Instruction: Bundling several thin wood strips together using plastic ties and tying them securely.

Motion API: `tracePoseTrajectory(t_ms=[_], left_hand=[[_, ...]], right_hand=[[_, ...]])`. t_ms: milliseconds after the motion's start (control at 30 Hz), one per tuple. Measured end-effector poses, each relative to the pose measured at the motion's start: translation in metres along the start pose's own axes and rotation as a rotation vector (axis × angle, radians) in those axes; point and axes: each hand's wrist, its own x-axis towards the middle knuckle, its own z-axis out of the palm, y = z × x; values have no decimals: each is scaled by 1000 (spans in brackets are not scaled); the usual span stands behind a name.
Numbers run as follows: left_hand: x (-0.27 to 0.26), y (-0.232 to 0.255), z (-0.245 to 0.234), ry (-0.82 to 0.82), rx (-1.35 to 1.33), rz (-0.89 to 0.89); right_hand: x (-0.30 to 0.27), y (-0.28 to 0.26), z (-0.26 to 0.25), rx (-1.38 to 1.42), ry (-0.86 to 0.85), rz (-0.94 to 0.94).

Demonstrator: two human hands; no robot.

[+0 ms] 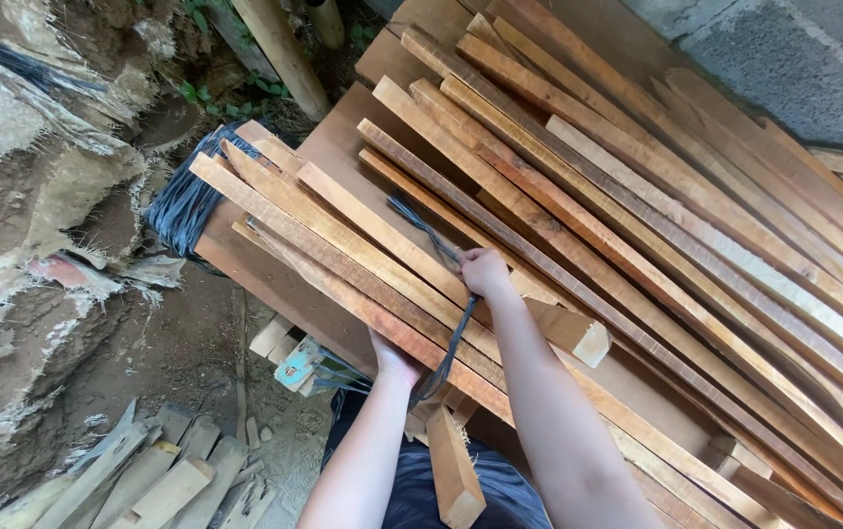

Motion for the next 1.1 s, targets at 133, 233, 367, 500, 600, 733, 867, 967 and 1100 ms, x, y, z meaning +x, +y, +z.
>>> tracePoseTrajectory(t_ms=[133, 233, 367, 500, 600, 733, 867, 967, 1100], left_hand=[[16, -6, -8, 32, -23, -94], [31, -13, -31, -47, -20, -110], [34, -12, -30, -191, -89, -118], [34, -12, -31, -236, -182, -90], [17, -5, -17, -179, -99, 28], [9, -10, -36, 88, -68, -59], [29, -27, -79, 130, 40, -37], [18, -25, -84, 168, -6, 11], [28, -27, -97, 93, -50, 122]], right_hand=[[17, 6, -4, -389, -64, -100], [26, 5, 5, -500, -227, 5], [3, -16, 3, -327, -400, 62], [3, -17, 7, -222, -429, 143], [12, -2, 7, -272, -296, -55], [-49, -33, -14, -376, -179, 52], [-112, -17, -17, -224, 169, -419], [-136, 31, -6, -288, 376, -654], [-137, 84, 7, -296, 588, -919]])
